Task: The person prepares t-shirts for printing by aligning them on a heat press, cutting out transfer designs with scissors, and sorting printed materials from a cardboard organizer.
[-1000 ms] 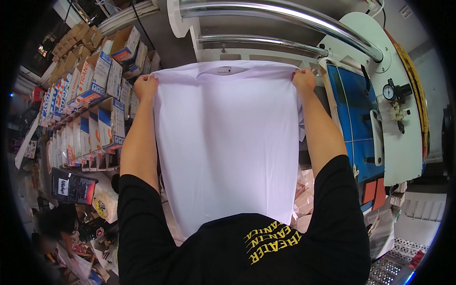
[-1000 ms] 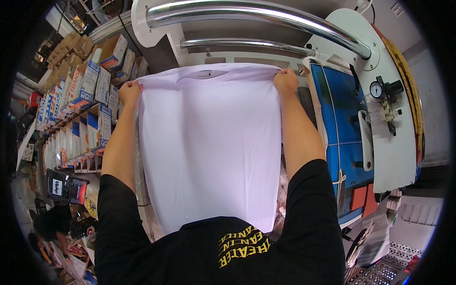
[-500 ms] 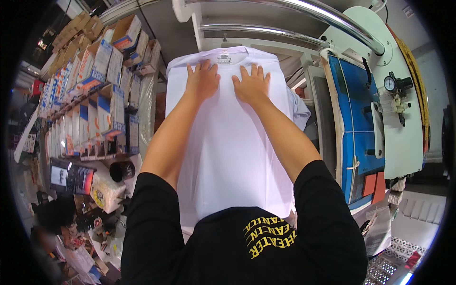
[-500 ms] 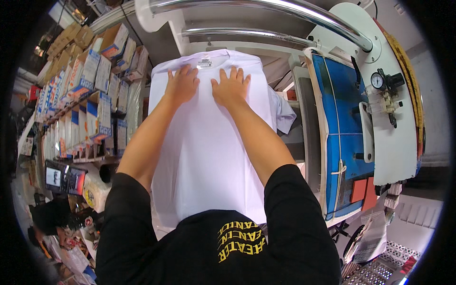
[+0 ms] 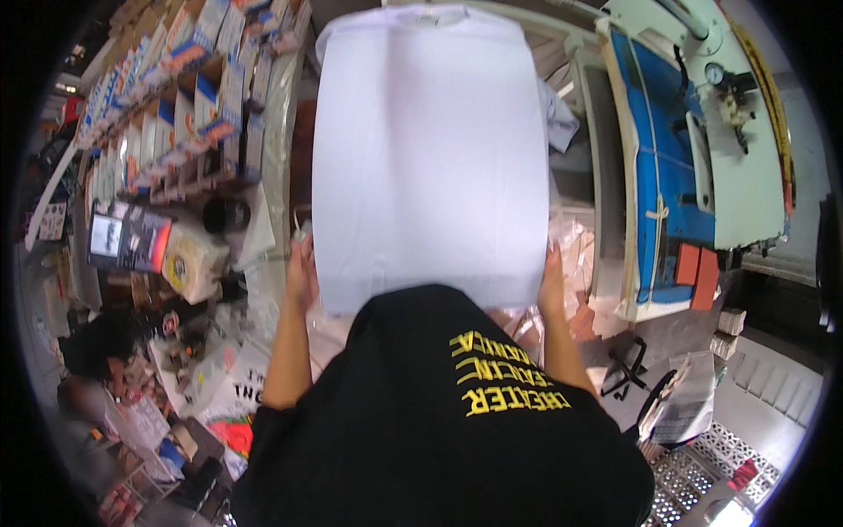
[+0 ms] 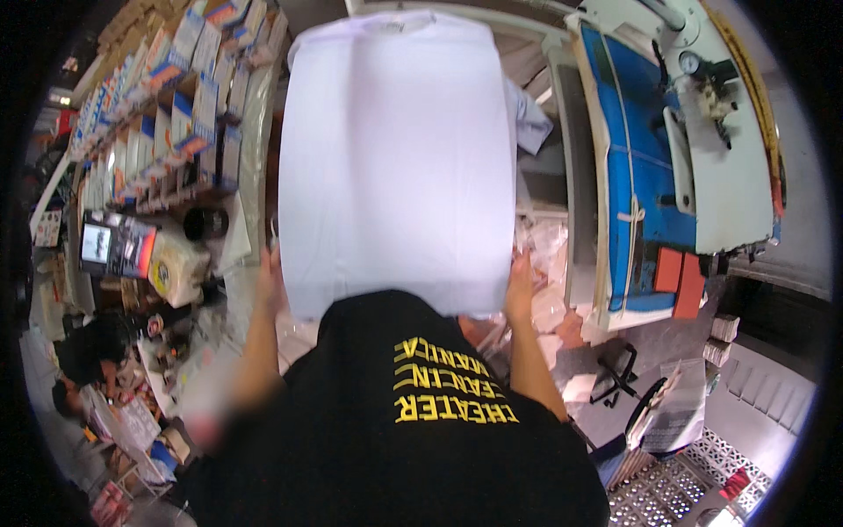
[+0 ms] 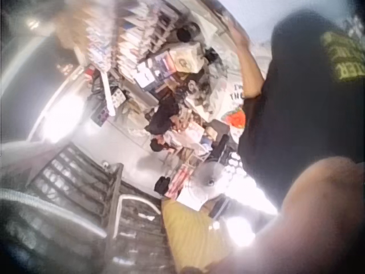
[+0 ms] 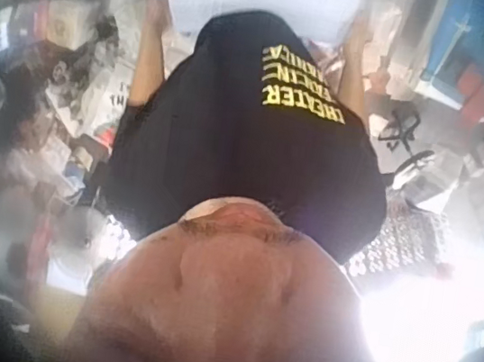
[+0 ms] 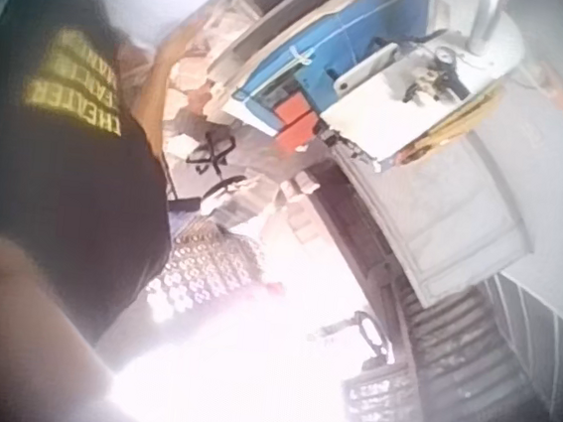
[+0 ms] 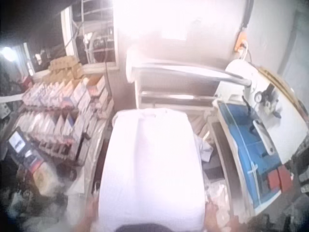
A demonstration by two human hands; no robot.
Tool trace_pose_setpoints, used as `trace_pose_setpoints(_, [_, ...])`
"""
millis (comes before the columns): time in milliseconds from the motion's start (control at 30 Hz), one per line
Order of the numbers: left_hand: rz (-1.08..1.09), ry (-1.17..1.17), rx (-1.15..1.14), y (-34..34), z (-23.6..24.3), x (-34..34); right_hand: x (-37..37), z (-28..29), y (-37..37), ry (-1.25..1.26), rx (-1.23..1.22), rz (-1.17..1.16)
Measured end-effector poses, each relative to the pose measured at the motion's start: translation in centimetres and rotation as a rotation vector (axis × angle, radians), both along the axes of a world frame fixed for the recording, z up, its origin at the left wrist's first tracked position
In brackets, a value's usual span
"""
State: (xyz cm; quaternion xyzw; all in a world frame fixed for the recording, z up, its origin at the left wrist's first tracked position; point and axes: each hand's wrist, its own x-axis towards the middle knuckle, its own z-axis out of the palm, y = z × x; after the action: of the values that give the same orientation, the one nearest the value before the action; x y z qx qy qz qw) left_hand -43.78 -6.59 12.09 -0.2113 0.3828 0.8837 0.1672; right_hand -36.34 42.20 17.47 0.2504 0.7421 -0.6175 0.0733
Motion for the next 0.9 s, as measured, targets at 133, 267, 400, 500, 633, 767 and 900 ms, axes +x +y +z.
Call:
trace_pose_setpoints(133, [-0.500,-0.105,-0.308,-1.9,-0.1,-2.5,-2.0,-6.6,6.1,-0.292,-0.665,-0.067])
trace_pose_setpoints(267, [-0.253,-0.135,-0.295,-8.1,2.5,0.0,0.7,-1.0,6.2,0.005,-0.795,-0.363])
trace_pose_setpoints(400, [-0.216,-0.167,-0.386,-10.0,3.3,1.6,3.0,-3.5,7.2,0.033,-0.688,-0.516])
trace_pose_setpoints(500, [-0.103,-0.138,-0.329,-9.1,4.0,2.3,3.5,-3.9,7.4,0.104,-0.727,-0.512])
trace_pose_setpoints(633, [-0.168,-0.115,-0.378,-9.6,3.1,2.5,2.4,-2.8,6.3,0.147,-0.636,-0.646])
trace_pose_setpoints(767, [-0.204,-0.124,-0.444,-13.2,-1.5,1.7,3.8,-8.2,9.1,0.220,-0.674,-0.488])
trace_pose_setpoints(900, [-0.140,-0.115,-0.280,-12.1,-0.5,2.7,1.8,-2.5,5.5,0.108,-0.586,-0.735])
